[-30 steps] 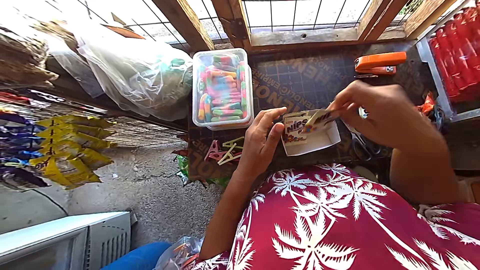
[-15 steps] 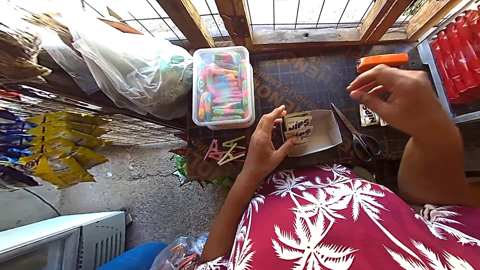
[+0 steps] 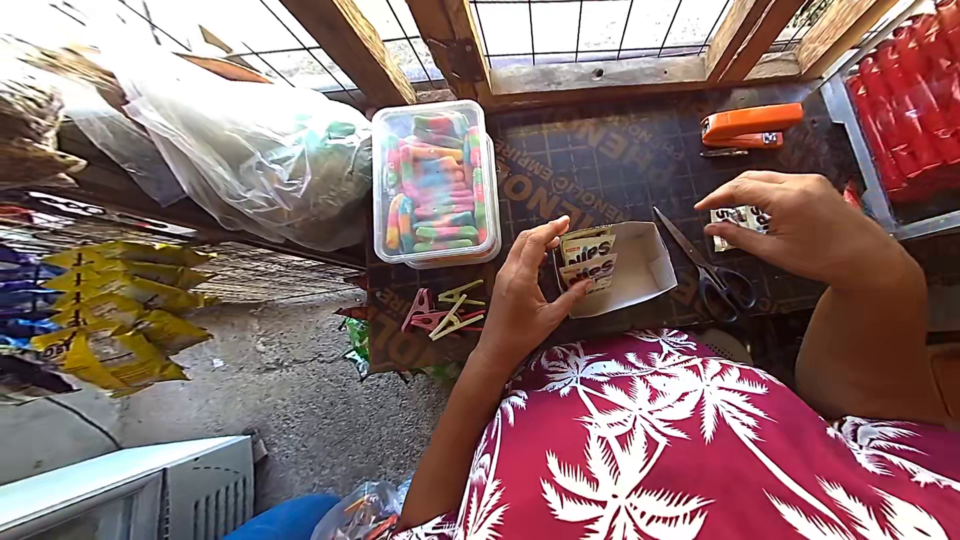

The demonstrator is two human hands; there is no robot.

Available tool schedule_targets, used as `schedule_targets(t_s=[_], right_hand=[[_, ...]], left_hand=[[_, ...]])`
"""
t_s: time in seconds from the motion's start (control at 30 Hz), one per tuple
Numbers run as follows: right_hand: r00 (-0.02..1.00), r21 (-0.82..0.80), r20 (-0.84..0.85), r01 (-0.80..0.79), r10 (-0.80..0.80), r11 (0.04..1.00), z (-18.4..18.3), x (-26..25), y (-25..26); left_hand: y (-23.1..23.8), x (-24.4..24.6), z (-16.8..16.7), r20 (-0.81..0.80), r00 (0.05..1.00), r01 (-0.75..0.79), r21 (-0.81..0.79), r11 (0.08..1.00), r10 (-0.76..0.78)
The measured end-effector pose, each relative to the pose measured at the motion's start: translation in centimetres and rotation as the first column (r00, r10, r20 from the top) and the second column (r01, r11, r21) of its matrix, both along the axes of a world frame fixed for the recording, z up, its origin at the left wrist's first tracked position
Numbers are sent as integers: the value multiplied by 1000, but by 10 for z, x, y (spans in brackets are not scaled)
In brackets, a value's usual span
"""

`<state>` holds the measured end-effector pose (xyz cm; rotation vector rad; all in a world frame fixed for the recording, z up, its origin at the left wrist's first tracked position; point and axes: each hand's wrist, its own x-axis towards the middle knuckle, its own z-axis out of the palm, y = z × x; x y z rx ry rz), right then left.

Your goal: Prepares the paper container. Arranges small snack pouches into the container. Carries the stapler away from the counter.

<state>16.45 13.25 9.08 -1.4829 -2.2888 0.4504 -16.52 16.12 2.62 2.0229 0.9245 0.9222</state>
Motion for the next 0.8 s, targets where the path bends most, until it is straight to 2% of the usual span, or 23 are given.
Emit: schedule_targets(t_s=[0.07, 0.2, 0.37, 0.5, 0.63, 0.73, 0.8], right_hand=[[997, 51, -58, -53, 56, 997, -3, -19, 4], [983, 24, -152, -97, 99, 995, -9, -61, 12], [974, 8, -117, -195, 194, 981, -16, -85, 27], [982, 27, -111, -152, 154, 988, -9, -65, 31], [999, 46, 11, -40, 40, 998, -2, -16, 31], [981, -143, 179, 97, -70, 985, 0, 19, 26], [960, -308, 260, 188, -108, 933, -4, 32, 24]], left_hand=[[-1, 0, 1, 11, 1000, 0, -12, 1000, 0], [-2, -4, -2, 54, 997, 52, -29, 998, -51], [-11, -5, -15, 44, 991, 129, -39, 991, -127], [-13, -5, -23, 40, 991, 126, -50, 991, -124], [-11, -2, -29, 37, 992, 124, -37, 992, -123], [-10, 0, -39, -16, 994, 104, -14, 994, -105], [-10, 1, -42, -54, 995, 89, 11, 996, -88]])
